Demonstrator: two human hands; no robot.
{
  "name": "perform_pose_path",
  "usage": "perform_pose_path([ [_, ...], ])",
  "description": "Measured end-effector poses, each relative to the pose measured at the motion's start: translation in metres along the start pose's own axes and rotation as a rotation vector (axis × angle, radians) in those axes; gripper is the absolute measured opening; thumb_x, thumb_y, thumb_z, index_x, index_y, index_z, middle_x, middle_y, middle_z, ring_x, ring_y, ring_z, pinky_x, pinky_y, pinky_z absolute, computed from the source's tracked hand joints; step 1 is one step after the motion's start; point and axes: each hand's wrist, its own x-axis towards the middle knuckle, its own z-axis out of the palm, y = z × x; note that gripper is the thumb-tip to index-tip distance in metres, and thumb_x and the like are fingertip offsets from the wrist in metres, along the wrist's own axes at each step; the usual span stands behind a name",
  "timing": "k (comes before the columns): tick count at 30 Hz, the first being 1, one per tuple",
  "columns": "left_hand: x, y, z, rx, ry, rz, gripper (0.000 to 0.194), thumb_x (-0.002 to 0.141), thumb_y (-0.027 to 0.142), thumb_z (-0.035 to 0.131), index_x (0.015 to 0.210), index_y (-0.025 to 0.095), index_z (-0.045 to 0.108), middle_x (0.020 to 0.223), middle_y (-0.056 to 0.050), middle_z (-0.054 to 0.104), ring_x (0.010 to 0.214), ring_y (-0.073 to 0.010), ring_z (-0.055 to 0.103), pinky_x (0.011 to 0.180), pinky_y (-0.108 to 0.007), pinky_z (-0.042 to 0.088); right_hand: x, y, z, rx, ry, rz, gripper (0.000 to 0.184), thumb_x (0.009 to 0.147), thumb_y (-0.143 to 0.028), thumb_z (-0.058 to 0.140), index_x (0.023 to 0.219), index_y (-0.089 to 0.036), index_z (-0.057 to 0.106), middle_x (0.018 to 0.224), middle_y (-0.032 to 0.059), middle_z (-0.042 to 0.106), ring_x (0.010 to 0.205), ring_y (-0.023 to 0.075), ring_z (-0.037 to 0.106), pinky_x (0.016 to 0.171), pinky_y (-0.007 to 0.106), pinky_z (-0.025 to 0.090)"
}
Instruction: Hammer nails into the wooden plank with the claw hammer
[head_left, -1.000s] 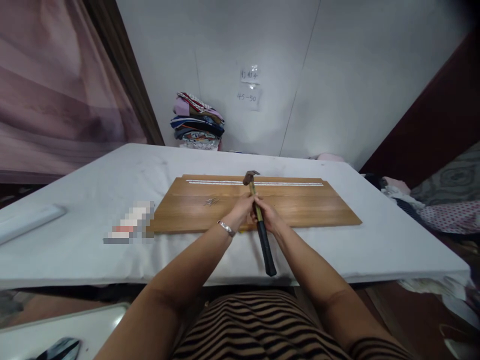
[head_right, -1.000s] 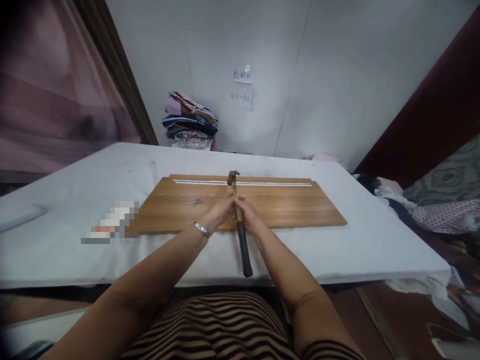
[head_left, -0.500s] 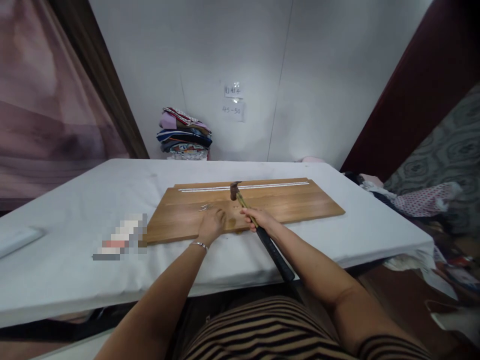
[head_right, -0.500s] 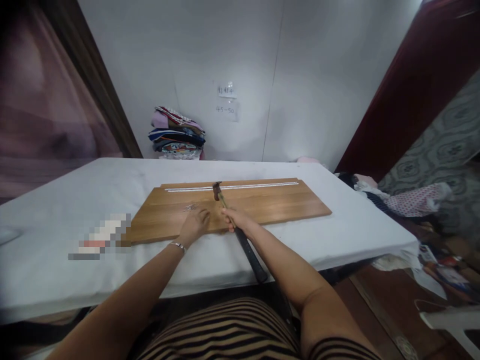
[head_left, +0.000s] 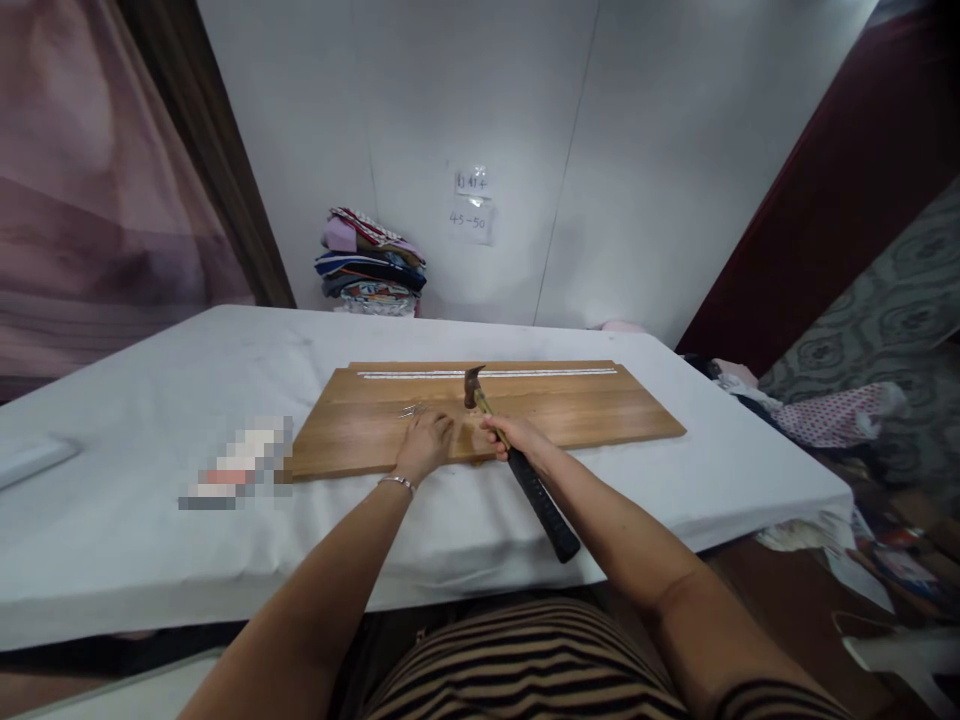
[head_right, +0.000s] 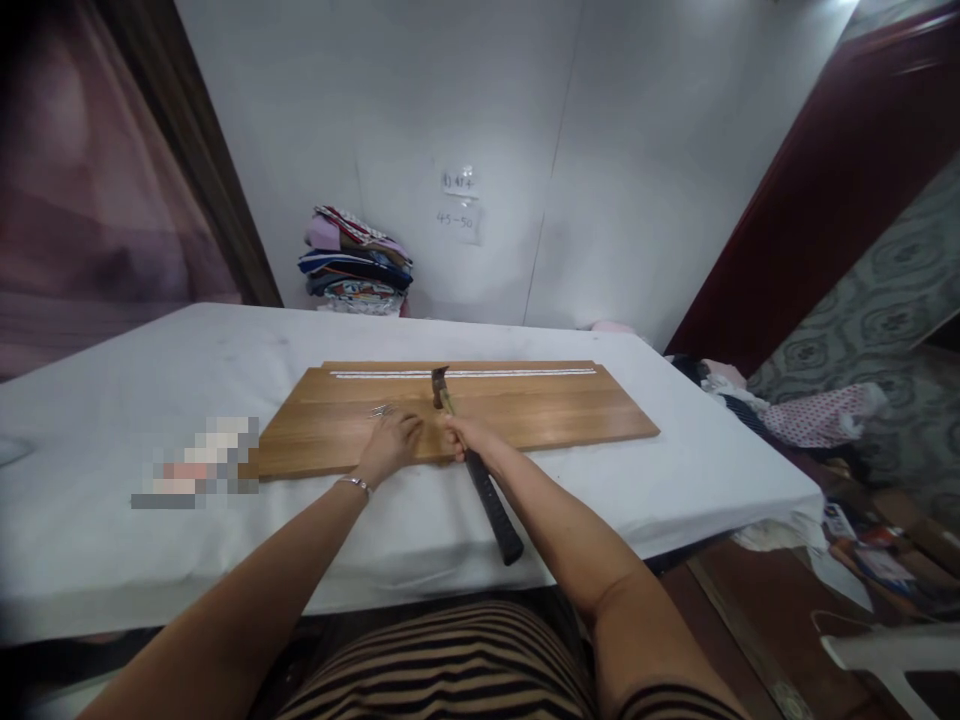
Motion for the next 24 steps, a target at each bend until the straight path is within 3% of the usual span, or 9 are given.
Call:
perform_pose_path([
  [5, 0.000, -0.003, 0.003, -0.014, 0.008, -0.028, 0.030, 0.099, 0.023, 0.052, 0.107, 0.020, 0.081, 0.127, -0.015, 0.076, 0.123, -0.0306, 0.066, 0.115, -0.052, 0.047, 0.004, 0.004, 0.003, 0.024, 0.062, 0.049, 0.027, 0.094, -0.037, 0.073, 0.079, -0.021, 0.057, 0.055, -0.0081, 0.049, 0.041, 0.0060, 0.037, 0.039, 0.018, 0.030],
  [15, 0.010, -0.011, -0.007, -0.156, -0.054, -0.085, 0.025, 0.090, 0.026, 0.062, 0.098, 0.021, 0.085, 0.124, -0.013, 0.079, 0.117, -0.0304, 0.071, 0.113, -0.045, 0.052, 0.010, 0.016, 0.002, 0.030, 0.020, 0.035, 0.031, 0.093, -0.040, 0.073, 0.076, -0.021, 0.056, 0.055, -0.0080, 0.050, 0.040, 0.0060, 0.037, 0.040, 0.020, 0.027],
  [21, 0.026, 0.004, -0.011, -0.139, -0.097, -0.110, 0.024, 0.089, 0.028, 0.065, 0.100, 0.021, 0.085, 0.112, -0.012, 0.081, 0.114, -0.0314, 0.071, 0.107, -0.043, 0.052, 0.007, 0.016, 0.002, 0.053, 0.028, 0.028, 0.032, 0.091, -0.043, 0.075, 0.077, -0.022, 0.055, 0.054, -0.0089, 0.048, 0.040, 0.0057, 0.037, 0.040, 0.019, 0.027],
  [24, 0.034, 0.016, -0.005, -0.138, -0.077, -0.137, 0.027, 0.091, 0.026, 0.065, 0.109, 0.020, 0.084, 0.118, -0.013, 0.080, 0.114, -0.0304, 0.070, 0.105, -0.041, 0.052, 0.004, 0.013, 0.001, 0.068, 0.057, 0.034, 0.028, 0.093, -0.040, 0.071, 0.079, -0.021, 0.056, 0.053, -0.0092, 0.048, 0.039, 0.0056, 0.036, 0.039, 0.019, 0.026],
])
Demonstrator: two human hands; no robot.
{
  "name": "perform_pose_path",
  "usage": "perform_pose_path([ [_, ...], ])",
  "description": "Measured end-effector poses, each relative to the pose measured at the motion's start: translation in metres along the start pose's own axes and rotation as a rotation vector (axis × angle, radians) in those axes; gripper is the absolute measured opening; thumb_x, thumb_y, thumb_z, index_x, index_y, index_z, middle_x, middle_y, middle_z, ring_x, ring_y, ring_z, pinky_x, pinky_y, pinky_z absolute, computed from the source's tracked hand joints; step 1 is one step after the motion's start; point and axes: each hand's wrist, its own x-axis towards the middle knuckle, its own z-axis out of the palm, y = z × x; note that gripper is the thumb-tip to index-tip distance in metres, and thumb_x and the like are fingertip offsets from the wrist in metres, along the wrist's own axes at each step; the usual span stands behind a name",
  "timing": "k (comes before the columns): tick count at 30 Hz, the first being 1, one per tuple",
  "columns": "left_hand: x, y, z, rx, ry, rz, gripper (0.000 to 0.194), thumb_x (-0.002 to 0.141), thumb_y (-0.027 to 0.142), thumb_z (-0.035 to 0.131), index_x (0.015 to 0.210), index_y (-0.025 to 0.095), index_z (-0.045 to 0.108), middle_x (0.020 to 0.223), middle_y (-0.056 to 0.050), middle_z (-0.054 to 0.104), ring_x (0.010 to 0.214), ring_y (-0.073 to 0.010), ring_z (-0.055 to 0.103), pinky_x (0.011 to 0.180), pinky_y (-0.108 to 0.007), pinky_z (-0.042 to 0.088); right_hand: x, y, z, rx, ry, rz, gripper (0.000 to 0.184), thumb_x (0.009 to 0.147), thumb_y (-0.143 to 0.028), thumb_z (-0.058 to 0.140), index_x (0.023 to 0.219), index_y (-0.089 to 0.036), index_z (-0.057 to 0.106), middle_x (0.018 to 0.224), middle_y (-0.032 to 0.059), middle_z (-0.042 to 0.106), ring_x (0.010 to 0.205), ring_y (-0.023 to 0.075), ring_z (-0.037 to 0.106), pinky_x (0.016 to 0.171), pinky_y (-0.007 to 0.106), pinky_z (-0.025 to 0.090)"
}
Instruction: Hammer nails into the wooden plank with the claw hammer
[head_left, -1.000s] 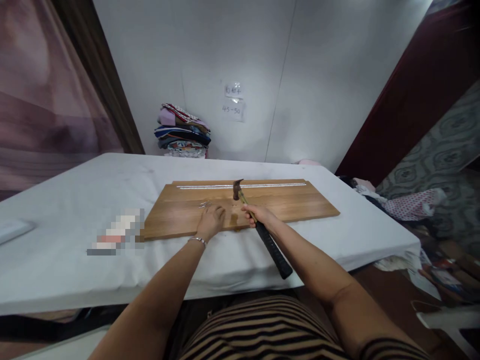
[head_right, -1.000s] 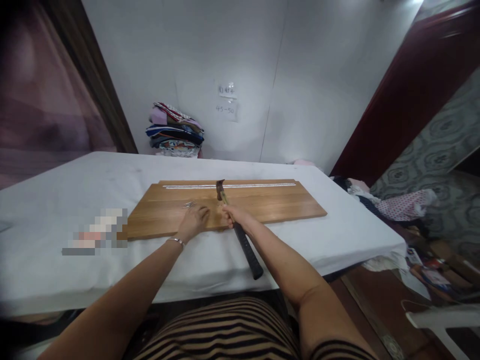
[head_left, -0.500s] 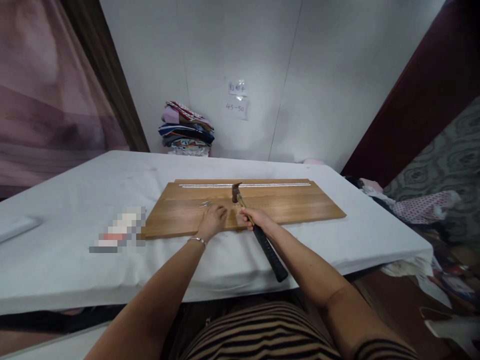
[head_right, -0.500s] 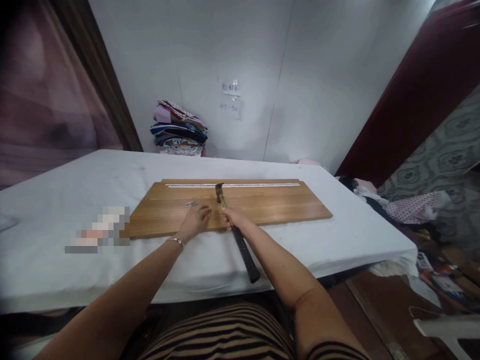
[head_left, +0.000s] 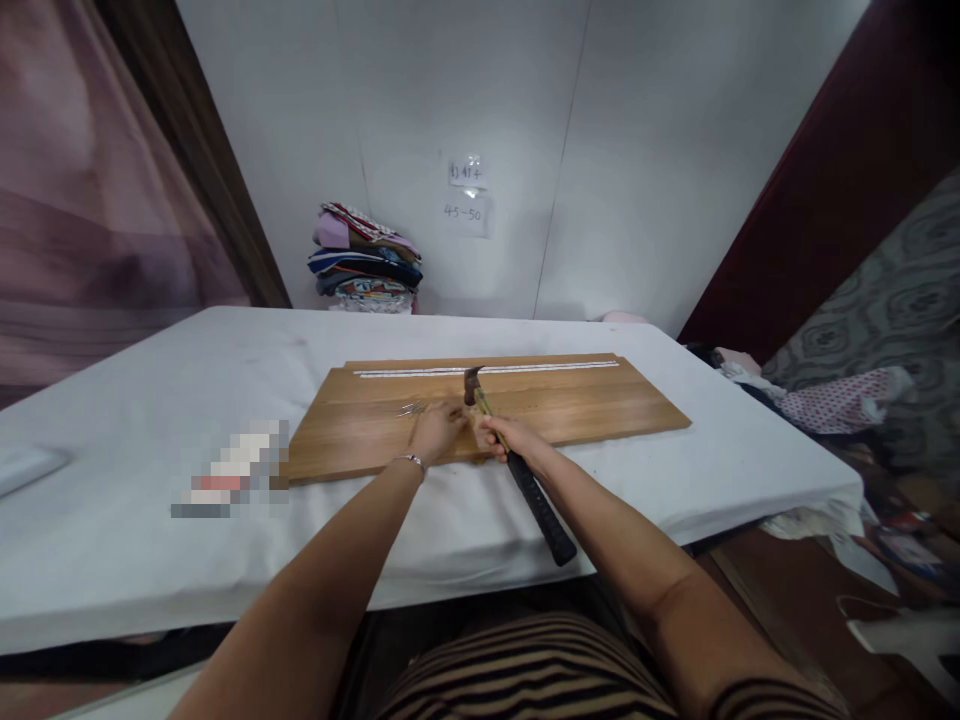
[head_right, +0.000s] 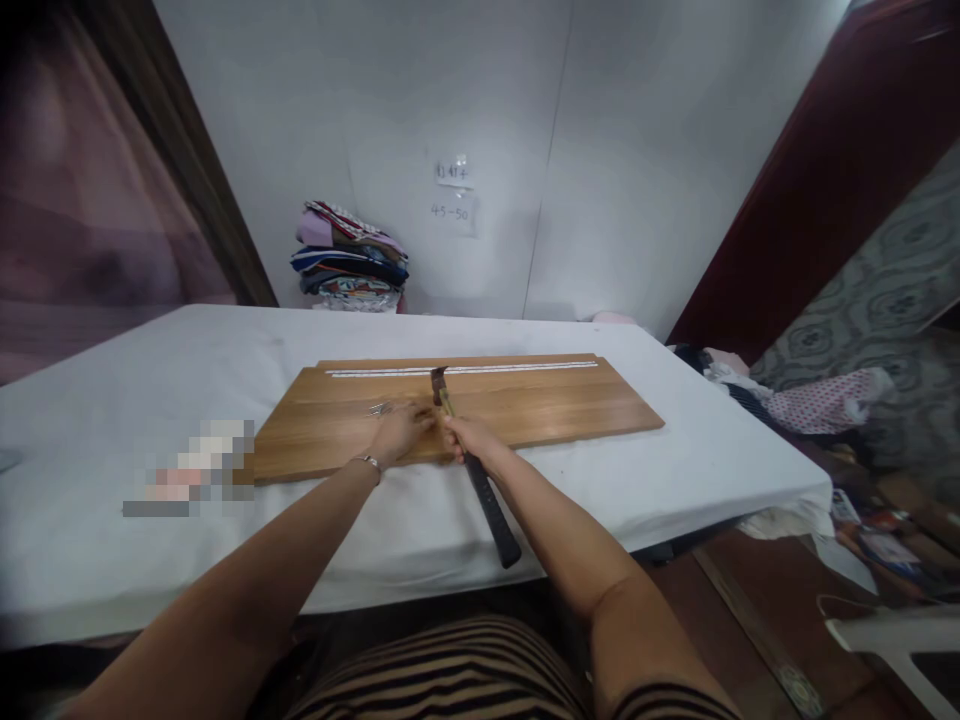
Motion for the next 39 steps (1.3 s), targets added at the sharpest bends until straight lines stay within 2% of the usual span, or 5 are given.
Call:
perform_pose_path([
  [6, 0.004, 0.011, 0.007, 0.094, 0.011, -0.065, 0.027, 0.096, 0.032, 0.061, 0.108, 0.022, 0.083, 0.118, -0.014, 0.077, 0.110, -0.0303, 0.069, 0.097, -0.041, 0.052, -0.008, 0.001, -0.005, -0.001, 0.006, -0.043, 0.026, 0.092, -0.038, 0.074, 0.080, -0.021, 0.058, 0.053, -0.0088, 0.050, 0.039, 0.0068, 0.039, 0.038, 0.020, 0.030],
  [14, -0.009, 0.012, 0.010, 0.198, 0.086, -0.075, 0.027, 0.100, 0.030, 0.055, 0.105, 0.020, 0.081, 0.126, -0.017, 0.075, 0.121, -0.0350, 0.064, 0.105, -0.051, 0.048, -0.002, 0.001, -0.002, -0.029, 0.010, -0.022, 0.023, 0.094, -0.032, 0.070, 0.079, -0.021, 0.058, 0.053, -0.0087, 0.051, 0.038, 0.0066, 0.040, 0.037, 0.021, 0.030],
  [19, -0.017, 0.018, 0.013, 0.305, 0.058, -0.079, 0.033, 0.106, 0.025, 0.045, 0.112, 0.019, 0.077, 0.127, -0.017, 0.074, 0.124, -0.0329, 0.063, 0.107, -0.049, 0.047, 0.005, 0.003, -0.001, -0.069, 0.022, 0.007, 0.023, 0.099, -0.030, 0.063, 0.079, -0.021, 0.057, 0.049, -0.0089, 0.050, 0.036, 0.0074, 0.039, 0.038, 0.021, 0.032],
  [32, -0.019, 0.021, 0.009, 0.371, 0.029, -0.085, 0.038, 0.109, 0.024, 0.040, 0.119, 0.018, 0.076, 0.130, -0.016, 0.074, 0.125, -0.0326, 0.063, 0.106, -0.047, 0.045, 0.017, 0.017, -0.003, -0.111, -0.072, -0.039, 0.037, 0.097, -0.037, 0.065, 0.068, -0.023, 0.048, 0.049, -0.0081, 0.047, 0.038, 0.0067, 0.036, 0.039, 0.020, 0.030],
  [39, -0.020, 0.024, 0.007, 0.372, 0.037, -0.086, 0.038, 0.109, 0.024, 0.041, 0.118, 0.018, 0.077, 0.128, -0.017, 0.074, 0.125, -0.0331, 0.064, 0.106, -0.047, 0.046, 0.020, 0.017, -0.003, -0.103, -0.053, -0.012, 0.030, 0.098, -0.037, 0.064, 0.075, -0.023, 0.050, 0.050, -0.0090, 0.048, 0.038, 0.0073, 0.036, 0.039, 0.021, 0.029],
])
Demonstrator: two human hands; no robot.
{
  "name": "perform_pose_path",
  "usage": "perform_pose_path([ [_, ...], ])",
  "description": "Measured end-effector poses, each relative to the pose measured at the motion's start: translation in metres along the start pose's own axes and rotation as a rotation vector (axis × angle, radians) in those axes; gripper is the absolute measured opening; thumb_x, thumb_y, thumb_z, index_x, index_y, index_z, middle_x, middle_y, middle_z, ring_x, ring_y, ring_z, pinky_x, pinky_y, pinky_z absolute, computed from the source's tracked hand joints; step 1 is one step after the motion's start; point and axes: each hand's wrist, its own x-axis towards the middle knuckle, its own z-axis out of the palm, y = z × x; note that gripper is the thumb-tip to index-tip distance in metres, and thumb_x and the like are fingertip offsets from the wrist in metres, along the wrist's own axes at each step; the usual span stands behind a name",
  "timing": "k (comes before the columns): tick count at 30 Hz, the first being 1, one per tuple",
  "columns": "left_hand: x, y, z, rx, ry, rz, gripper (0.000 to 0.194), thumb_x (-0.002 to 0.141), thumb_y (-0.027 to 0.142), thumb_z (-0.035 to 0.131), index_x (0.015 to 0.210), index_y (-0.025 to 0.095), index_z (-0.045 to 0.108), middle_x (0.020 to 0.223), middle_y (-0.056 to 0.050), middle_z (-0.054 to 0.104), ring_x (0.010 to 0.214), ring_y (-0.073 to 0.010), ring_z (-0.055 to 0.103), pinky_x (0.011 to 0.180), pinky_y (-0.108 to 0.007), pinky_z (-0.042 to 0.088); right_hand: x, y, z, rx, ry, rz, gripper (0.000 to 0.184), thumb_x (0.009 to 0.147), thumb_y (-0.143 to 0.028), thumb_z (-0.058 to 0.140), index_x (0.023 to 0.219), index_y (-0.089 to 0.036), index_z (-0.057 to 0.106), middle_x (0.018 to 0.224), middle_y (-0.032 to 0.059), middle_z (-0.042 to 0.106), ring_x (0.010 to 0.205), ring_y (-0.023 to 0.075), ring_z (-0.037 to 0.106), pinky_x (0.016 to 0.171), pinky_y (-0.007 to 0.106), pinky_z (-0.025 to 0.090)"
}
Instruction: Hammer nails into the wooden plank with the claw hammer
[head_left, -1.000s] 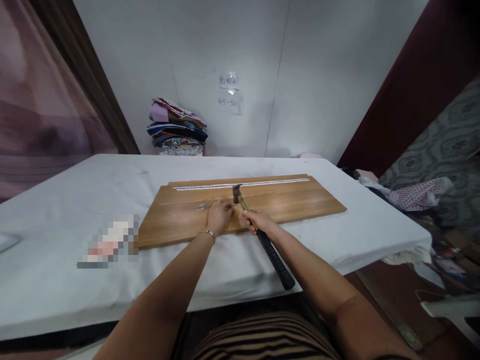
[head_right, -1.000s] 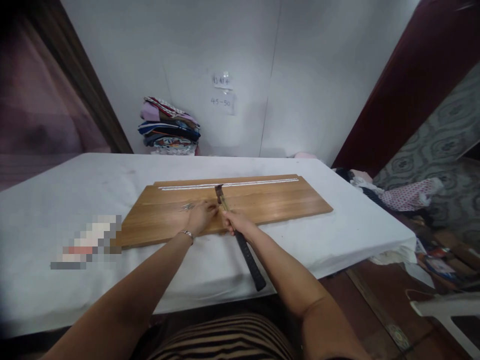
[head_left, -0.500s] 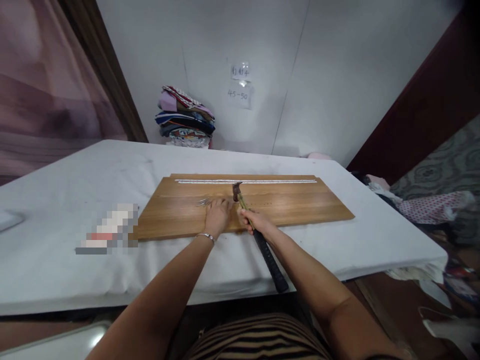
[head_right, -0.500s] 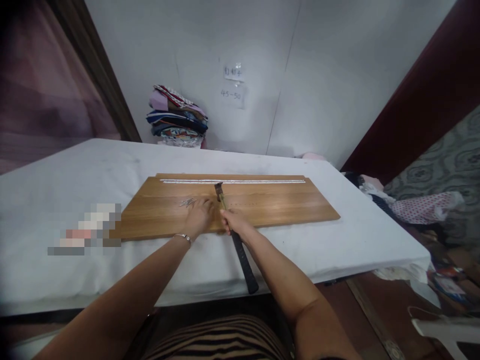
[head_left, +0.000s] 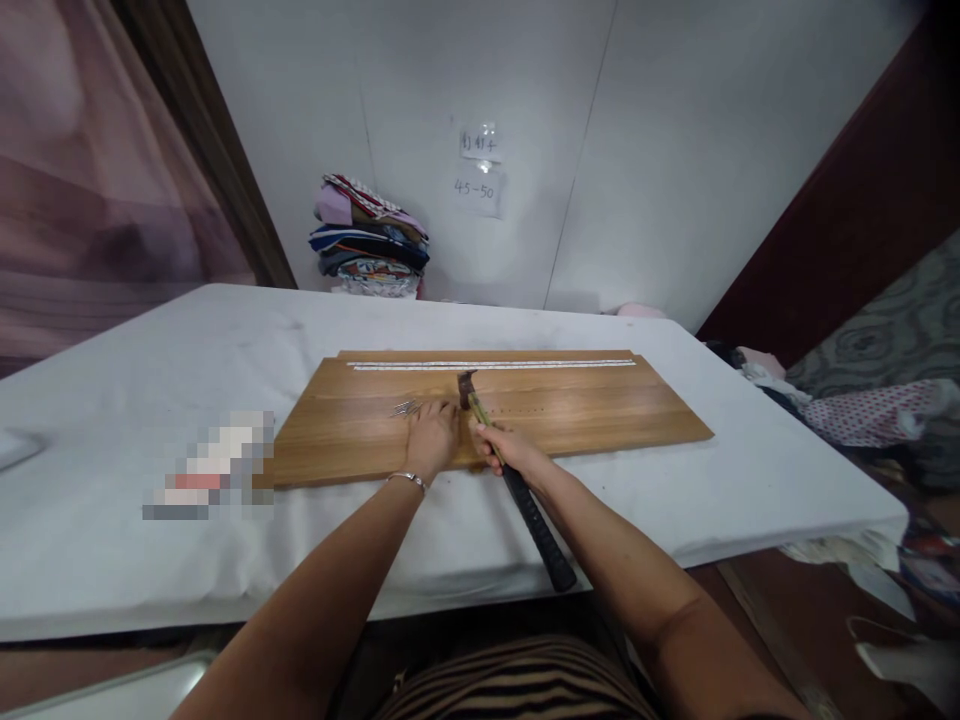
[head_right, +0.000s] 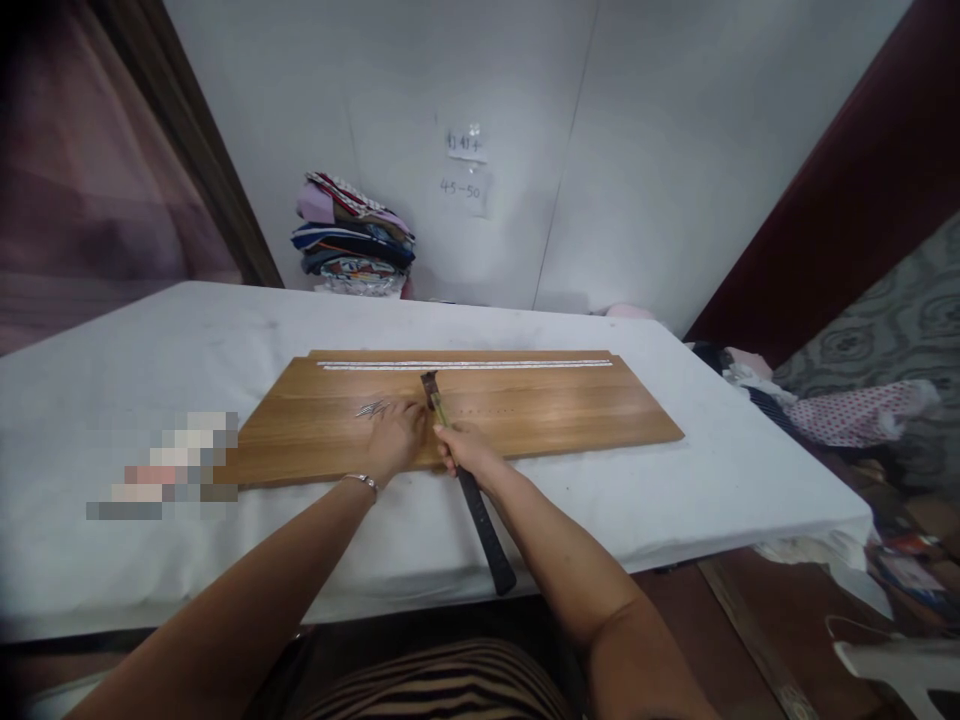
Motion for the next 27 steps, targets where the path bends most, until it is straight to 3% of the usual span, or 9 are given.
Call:
perform_pose_path([
  [16, 0.000, 0.000, 0.002, -0.028, 0.018, 0.007, 0.037, 0.109, 0.025, 0.041, 0.114, 0.021, 0.078, 0.126, -0.015, 0.075, 0.123, -0.0314, 0.064, 0.105, -0.045, 0.045, -0.009, -0.012, 0.002, 0.019, 0.060, 0.032, 0.024, 0.097, -0.034, 0.065, 0.079, -0.022, 0.054, 0.050, -0.0093, 0.049, 0.036, 0.0074, 0.038, 0.039, 0.021, 0.030],
  [27, 0.001, 0.001, 0.001, -0.031, 0.002, 0.013, 0.038, 0.109, 0.026, 0.040, 0.114, 0.019, 0.078, 0.127, -0.016, 0.075, 0.124, -0.0332, 0.064, 0.105, -0.047, 0.045, -0.014, -0.015, 0.005, 0.019, 0.031, 0.027, 0.033, 0.094, -0.038, 0.070, 0.074, -0.022, 0.051, 0.053, -0.0097, 0.049, 0.039, 0.0056, 0.038, 0.040, 0.021, 0.029],
])
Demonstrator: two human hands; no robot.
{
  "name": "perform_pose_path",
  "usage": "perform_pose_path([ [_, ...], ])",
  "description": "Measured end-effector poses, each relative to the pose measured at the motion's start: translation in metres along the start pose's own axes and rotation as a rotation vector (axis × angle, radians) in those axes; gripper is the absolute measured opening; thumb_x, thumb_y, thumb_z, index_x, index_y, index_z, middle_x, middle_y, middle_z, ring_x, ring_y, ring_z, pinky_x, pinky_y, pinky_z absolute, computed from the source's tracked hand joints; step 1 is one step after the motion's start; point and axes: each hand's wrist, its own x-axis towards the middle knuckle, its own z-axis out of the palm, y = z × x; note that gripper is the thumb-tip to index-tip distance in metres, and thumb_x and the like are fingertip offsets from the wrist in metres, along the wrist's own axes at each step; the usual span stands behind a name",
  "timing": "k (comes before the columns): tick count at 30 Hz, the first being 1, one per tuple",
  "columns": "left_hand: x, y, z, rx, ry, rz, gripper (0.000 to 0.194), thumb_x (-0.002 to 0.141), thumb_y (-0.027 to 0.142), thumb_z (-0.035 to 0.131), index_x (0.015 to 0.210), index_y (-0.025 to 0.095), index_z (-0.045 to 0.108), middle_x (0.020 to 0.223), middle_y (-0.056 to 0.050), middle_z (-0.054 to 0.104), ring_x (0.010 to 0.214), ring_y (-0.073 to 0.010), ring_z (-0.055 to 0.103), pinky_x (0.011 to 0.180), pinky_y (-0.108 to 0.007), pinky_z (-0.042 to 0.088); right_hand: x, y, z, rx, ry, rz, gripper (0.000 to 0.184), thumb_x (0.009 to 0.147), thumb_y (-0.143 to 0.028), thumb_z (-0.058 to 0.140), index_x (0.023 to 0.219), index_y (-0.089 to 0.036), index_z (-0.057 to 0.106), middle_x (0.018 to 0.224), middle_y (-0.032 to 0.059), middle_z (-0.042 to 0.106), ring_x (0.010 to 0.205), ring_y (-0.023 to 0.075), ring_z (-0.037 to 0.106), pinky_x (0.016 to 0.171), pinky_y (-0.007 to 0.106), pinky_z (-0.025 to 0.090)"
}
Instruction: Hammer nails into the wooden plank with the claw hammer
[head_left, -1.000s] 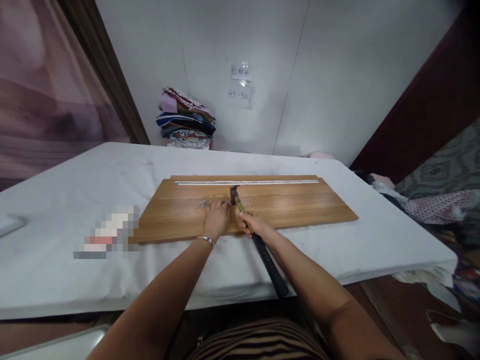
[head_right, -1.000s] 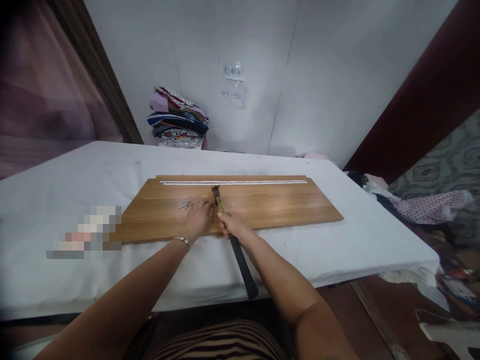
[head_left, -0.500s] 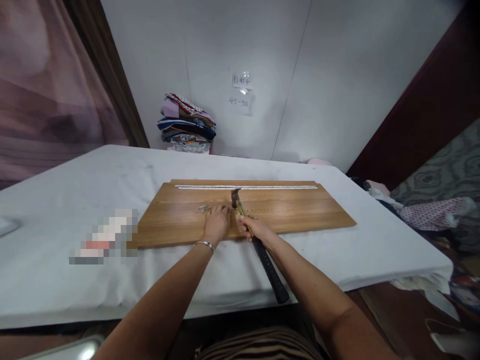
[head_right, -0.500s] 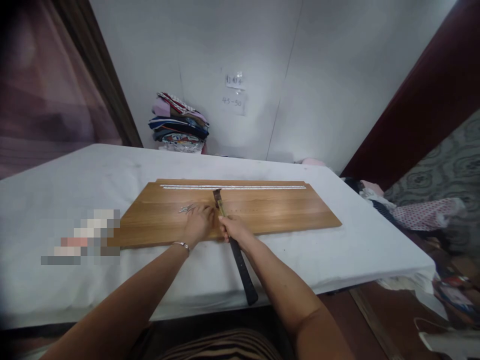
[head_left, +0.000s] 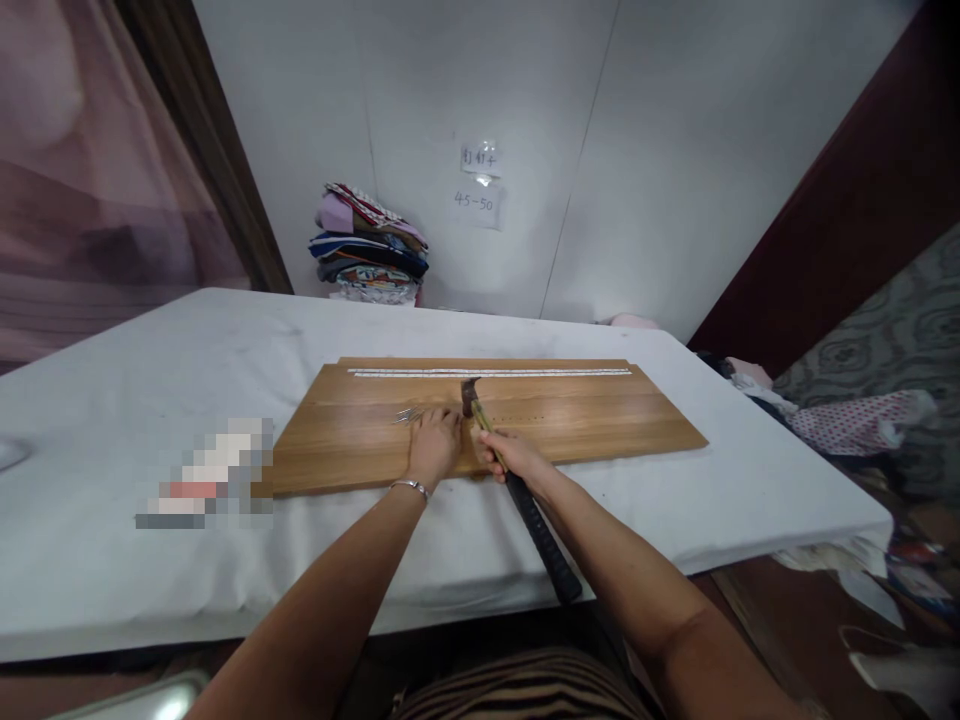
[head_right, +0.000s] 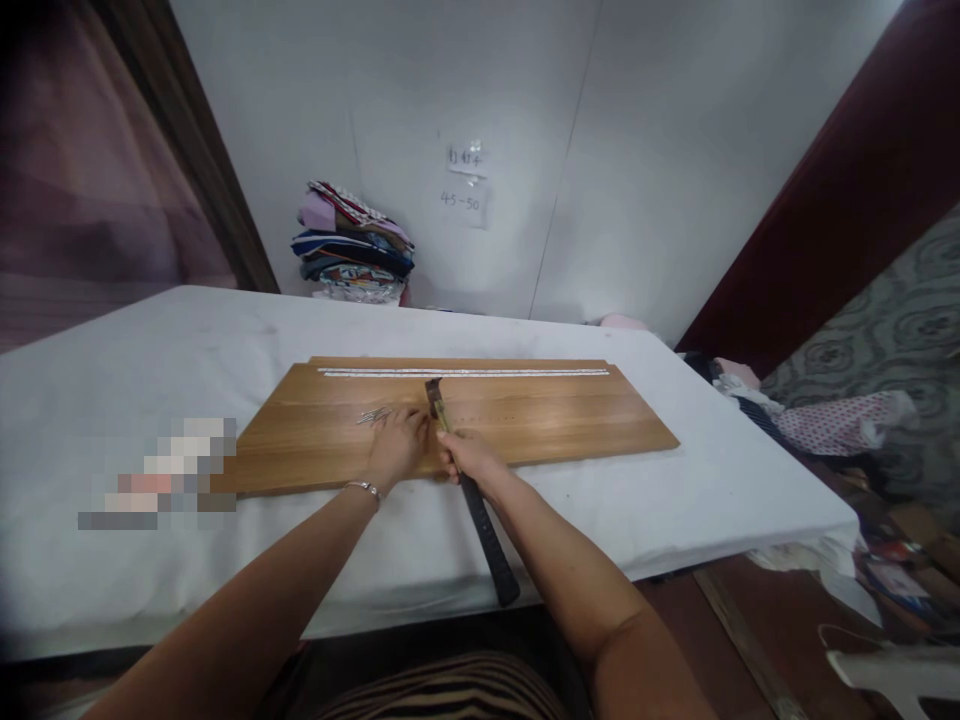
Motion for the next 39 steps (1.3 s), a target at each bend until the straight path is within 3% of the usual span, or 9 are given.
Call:
perform_pose_path([
  [39, -0.0013, 0.0007, -0.0029, -0.027, 0.002, 0.000, 0.040, 0.108, 0.025, 0.040, 0.117, 0.020, 0.079, 0.127, -0.017, 0.074, 0.124, -0.0337, 0.063, 0.107, -0.050, 0.045, 0.0051, -0.0001, -0.0055, 0.002, 0.019, 0.000, 0.026, 0.095, -0.037, 0.071, 0.080, -0.021, 0.056, 0.054, -0.0094, 0.050, 0.039, 0.0062, 0.039, 0.039, 0.021, 0.031],
])
